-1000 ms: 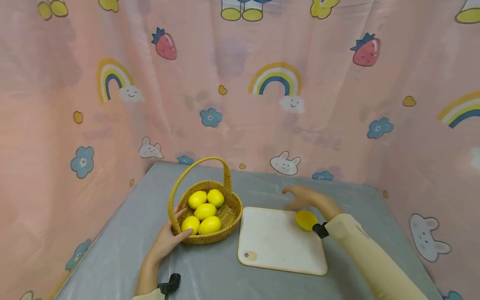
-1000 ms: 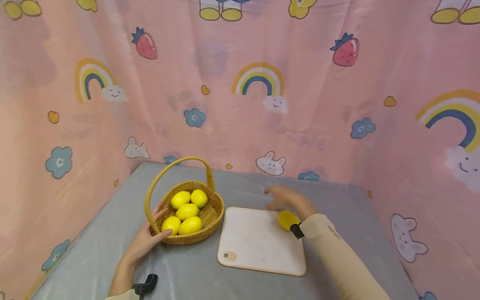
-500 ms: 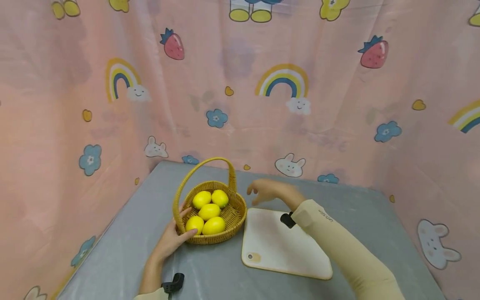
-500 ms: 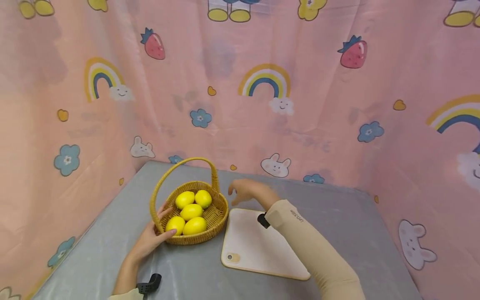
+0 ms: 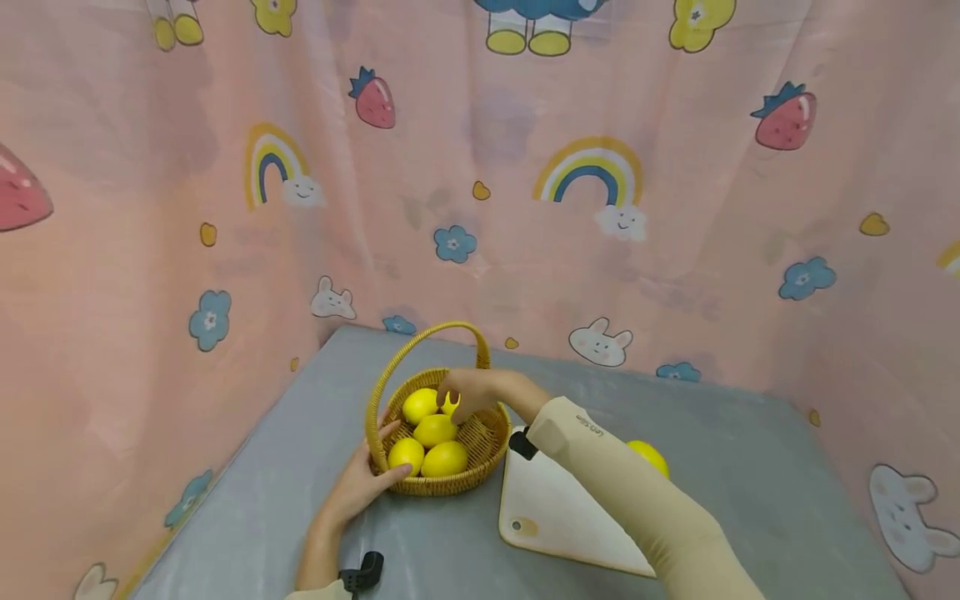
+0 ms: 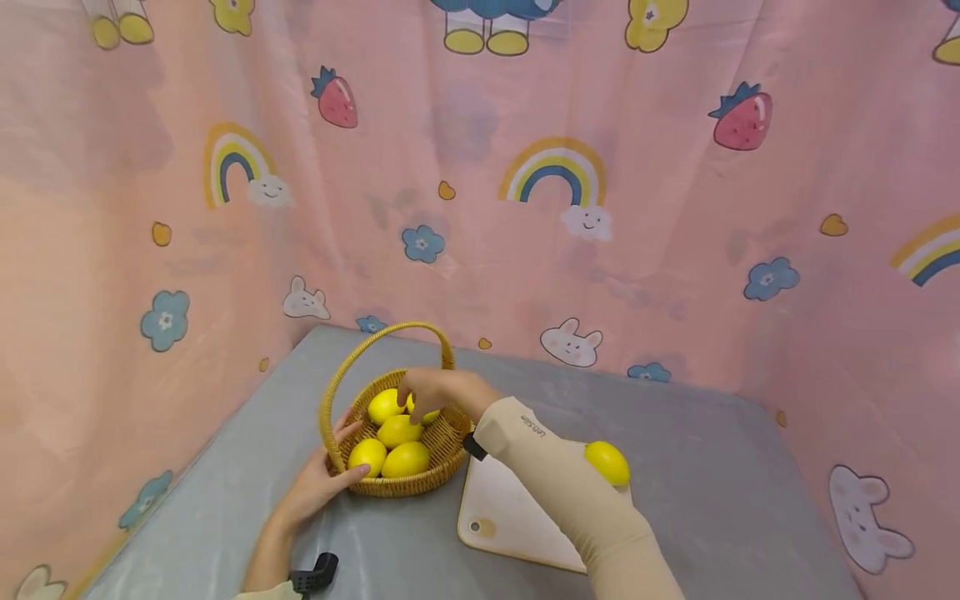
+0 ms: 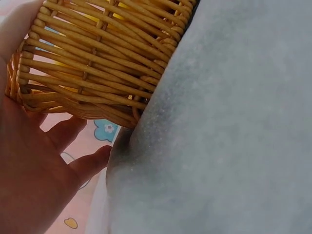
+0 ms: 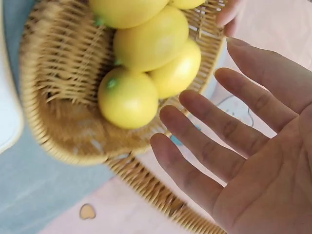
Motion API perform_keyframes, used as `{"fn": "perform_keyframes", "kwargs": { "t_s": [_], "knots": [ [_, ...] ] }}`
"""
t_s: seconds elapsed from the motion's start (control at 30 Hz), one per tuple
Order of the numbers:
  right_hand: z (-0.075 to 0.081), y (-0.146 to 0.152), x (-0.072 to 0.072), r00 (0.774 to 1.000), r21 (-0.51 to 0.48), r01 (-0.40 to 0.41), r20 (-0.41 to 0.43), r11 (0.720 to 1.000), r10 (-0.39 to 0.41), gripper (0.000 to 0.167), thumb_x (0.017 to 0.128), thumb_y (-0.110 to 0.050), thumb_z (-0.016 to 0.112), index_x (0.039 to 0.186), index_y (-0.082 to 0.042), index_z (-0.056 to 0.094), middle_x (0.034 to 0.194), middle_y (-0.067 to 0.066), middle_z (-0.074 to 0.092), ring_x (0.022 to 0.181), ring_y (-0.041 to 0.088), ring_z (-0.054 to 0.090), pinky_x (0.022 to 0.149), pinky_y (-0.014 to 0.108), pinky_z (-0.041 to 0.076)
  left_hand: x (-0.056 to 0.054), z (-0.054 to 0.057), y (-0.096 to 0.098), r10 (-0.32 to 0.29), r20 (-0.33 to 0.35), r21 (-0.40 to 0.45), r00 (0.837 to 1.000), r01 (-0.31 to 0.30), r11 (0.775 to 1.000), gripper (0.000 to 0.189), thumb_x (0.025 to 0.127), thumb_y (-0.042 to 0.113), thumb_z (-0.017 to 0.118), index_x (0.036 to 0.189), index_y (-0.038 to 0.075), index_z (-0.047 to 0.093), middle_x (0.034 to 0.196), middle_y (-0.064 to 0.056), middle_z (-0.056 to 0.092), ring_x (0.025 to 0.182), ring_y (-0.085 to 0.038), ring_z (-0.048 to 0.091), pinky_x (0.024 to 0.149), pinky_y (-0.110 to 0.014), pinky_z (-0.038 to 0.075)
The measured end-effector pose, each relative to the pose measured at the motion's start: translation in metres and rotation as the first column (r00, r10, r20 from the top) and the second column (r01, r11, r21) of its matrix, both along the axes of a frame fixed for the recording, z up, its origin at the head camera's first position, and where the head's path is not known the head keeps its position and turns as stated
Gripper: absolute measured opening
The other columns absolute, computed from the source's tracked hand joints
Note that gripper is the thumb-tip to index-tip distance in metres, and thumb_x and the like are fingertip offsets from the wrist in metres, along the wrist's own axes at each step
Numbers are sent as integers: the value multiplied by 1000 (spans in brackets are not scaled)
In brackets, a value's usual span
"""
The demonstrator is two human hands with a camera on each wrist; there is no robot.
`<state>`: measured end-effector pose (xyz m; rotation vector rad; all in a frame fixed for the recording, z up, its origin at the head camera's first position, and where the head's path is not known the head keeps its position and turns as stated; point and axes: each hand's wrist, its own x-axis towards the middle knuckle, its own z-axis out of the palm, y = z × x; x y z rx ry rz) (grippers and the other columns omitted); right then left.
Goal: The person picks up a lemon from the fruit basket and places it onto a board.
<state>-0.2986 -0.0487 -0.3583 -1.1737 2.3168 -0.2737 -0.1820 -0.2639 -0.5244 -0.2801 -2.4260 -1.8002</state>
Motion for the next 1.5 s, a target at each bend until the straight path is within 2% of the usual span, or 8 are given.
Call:
{"fn": "perform_keyframes", "kwargs": {
  "t_s": [0.23,0.33,0.5,0.7,0.97,1.17,1.37,1.5],
  "knots": [
    [-21,-14,3,1000,82,-1,-13,997,2,40,90,-9,74,129,-8,66,122,11,65,111,22,61,90,32,53,3,-7,13,-29,27,29,999,28,999,74,90,23,76,152,9,40,166,-1,15,150,-35,13,114,-66,15],
    [-32,-20,6,999,108,-18,-34,994,21,41,89,-10,76,129,-10,67,121,8,65,112,21,60,90,31,52,7,-8,16,-38,34,35,999,37,999,74,90,22,75,153,8,40,166,-2,14,150,-35,13,113,-66,16],
    [-50,-26,16,999,142,8,-51,990,-1,42,88,-6,74,129,-13,68,126,0,64,117,16,57,93,28,50,11,-9,16,-27,25,40,999,26,999,72,90,19,75,152,7,40,166,-4,15,150,-37,12,112,-69,15],
    [-68,-29,24,995,184,45,-90,982,-29,45,86,6,68,124,-19,71,123,-7,65,98,5,54,85,23,46,12,-10,15,-19,49,36,999,17,999,71,91,21,75,152,8,41,166,-1,14,150,-36,10,113,-69,13],
    [-67,-31,23,994,231,46,-109,972,-21,51,89,10,62,125,-26,69,124,-8,63,93,9,51,83,26,44,9,-7,13,-4,29,54,1000,2,999,73,89,19,77,152,8,42,166,-2,15,150,-36,9,112,-70,10],
    [-70,-32,23,983,304,-15,-169,953,70,50,98,3,56,136,-28,62,131,-8,60,113,11,54,98,29,44,6,-4,10,-6,5,42,1000,6,999,73,89,19,77,152,7,42,166,-4,15,150,-38,9,112,-71,10],
    [-70,-35,22,967,261,-54,-228,964,116,41,96,-2,64,129,-24,66,123,-8,64,113,11,57,98,28,45,4,-6,7,6,-1,39,1000,-5,999,72,89,19,77,151,8,43,166,-4,16,150,-38,10,111,-71,11],
    [-68,-35,24,956,238,-46,-272,970,112,41,94,-3,67,128,-25,64,126,-4,61,121,17,55,101,33,45,3,-6,5,8,-7,37,1000,-8,999,72,89,19,76,151,9,42,166,-3,15,150,-39,10,111,-72,11]
  ]
}}
